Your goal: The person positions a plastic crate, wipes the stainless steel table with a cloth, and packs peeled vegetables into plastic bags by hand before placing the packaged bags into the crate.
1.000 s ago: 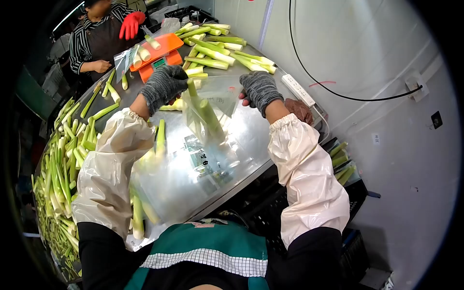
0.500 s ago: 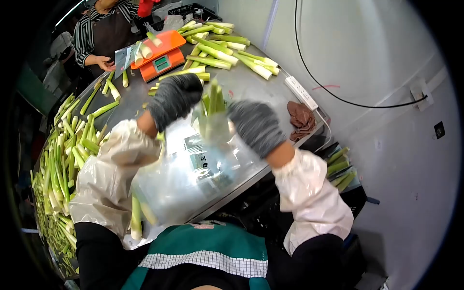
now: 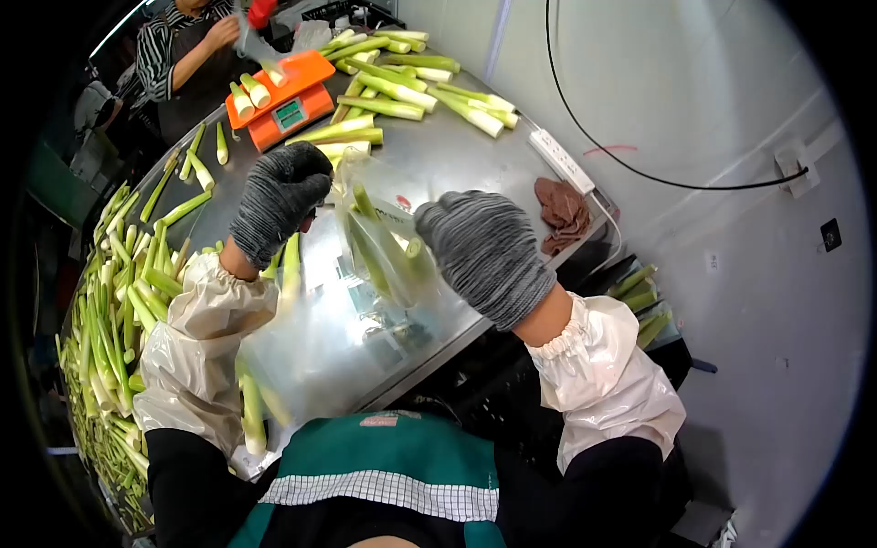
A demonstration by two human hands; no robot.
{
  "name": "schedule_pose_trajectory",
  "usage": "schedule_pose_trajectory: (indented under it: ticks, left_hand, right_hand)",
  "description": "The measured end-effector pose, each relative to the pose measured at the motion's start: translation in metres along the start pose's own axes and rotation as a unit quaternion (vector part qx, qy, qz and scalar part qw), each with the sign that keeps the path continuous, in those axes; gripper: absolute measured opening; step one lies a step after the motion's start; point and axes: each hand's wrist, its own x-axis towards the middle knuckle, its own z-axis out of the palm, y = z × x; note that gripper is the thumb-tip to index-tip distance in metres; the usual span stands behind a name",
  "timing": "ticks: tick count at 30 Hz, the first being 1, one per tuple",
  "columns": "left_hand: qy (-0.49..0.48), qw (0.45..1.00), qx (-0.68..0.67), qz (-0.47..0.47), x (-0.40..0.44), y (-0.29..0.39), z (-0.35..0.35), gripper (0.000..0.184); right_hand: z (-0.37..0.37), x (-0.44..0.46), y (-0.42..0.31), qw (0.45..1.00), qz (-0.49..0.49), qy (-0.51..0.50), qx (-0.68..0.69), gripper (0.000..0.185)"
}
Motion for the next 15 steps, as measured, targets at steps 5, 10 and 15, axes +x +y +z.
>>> schedule_pose_trajectory:
  ticks: [5,10,15]
  left_hand:
    - [0.005,1.0,0.025,0.014,-0.016,0.01,0.004,0.009]
    - [-0.013,0.873,0.244,0.422,-0.024,0.024,0.008,0.003]
    - [-0.142,0.958,0.024,0.248,-0.038,0.078,0.085,0.011]
  right_hand:
    - [0.007,-0.012,-0.01,0.996,0.027,0.088,0.002,0.013]
    - [-0.002,-0.02,-0.027,0.944,0.127,0.212,0.219,0.06]
    - [-0.044,-0.055,-0.007,0.96,0.127,0.088,0.235,0.076]
